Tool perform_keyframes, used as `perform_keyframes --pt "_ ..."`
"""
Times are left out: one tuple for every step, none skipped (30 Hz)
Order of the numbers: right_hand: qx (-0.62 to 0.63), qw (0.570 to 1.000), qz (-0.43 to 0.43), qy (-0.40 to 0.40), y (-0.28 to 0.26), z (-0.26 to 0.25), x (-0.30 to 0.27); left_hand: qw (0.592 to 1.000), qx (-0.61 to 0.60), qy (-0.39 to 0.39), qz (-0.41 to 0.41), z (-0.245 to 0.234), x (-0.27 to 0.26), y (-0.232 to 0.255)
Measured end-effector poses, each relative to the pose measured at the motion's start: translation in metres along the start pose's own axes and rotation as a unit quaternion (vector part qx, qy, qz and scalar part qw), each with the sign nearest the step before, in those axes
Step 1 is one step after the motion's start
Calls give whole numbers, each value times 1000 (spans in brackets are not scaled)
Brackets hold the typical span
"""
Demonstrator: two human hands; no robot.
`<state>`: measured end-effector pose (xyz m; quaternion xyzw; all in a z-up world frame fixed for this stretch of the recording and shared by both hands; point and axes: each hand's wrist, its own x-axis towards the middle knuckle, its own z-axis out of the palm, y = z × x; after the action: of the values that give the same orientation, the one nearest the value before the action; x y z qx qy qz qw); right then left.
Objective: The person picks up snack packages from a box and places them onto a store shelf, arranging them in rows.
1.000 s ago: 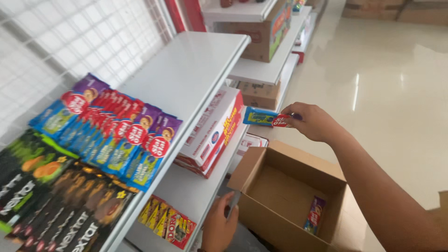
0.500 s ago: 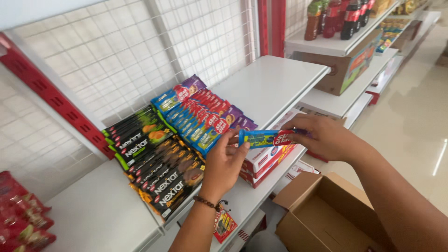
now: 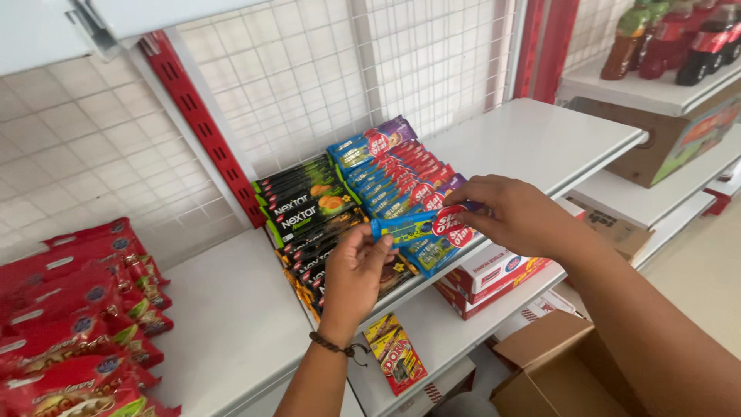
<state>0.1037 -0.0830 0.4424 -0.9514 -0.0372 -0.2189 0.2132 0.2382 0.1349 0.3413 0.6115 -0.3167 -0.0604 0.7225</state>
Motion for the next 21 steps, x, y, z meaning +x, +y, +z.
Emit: perform_keyframes --pt "2 1000 -7 -3 -4 2 6 1000 2 7 1 -6 0 2" --pt "-1 1000 -18 -8 -8 4 12 1000 8 16 0 -13 0 4" --pt "-6 999 -29 -13 -12 6 18 1000 14 23 -2 -18 0 6" --pt "-3 999 -34 -16 -12 10 23 999 15 29 -2 -21 -1 9" --pt "-3 999 -39 -16 -13 14 27 999 15 37 -1 -24 -1 11" --pt "-2 999 -44 -16 -13 18 31 999 14 45 0 -27 -2 14" --pt "-1 999 -46 -19 -17 19 34 999 14 49 -1 -30 -1 13" --pt "4 999 -50 -14 -20 21 37 998 17 59 5 -32 0 13" --pt "7 999 -53 -8 -23 21 39 997 20 69 10 -33 1 12" --pt "7 998 -54 -11 -25 24 44 997 19 72 9 -35 2 7" --pt "-2 997 -83 4 -26 27 48 996 25 80 14 -37 4 2" --pt "-12 993 -112 19 -27 30 52 996 32 87 18 -39 6 -3" --pt "-12 994 -111 16 -24 34 58 996 31 88 16 -38 6 -2" --pt "-48 991 -128 15 -22 38 64 995 34 93 15 -38 7 -1" --pt "-86 986 -144 14 -19 42 71 994 37 99 14 -37 9 0" --pt "-87 986 -144 12 -18 40 79 994 35 100 12 -33 7 12" --pt "-116 982 -145 18 -17 38 87 991 73 107 14 -29 6 25" --pt "-146 978 -146 25 -16 36 96 987 110 114 17 -25 5 37" --pt "-147 978 -146 24 -3 34 109 987 109 114 16 -20 -2 36" --pt "-160 974 -160 25 10 32 122 980 131 141 51 -15 -8 34" --pt "-173 969 -175 28 23 29 136 970 153 168 89 -11 -14 34"
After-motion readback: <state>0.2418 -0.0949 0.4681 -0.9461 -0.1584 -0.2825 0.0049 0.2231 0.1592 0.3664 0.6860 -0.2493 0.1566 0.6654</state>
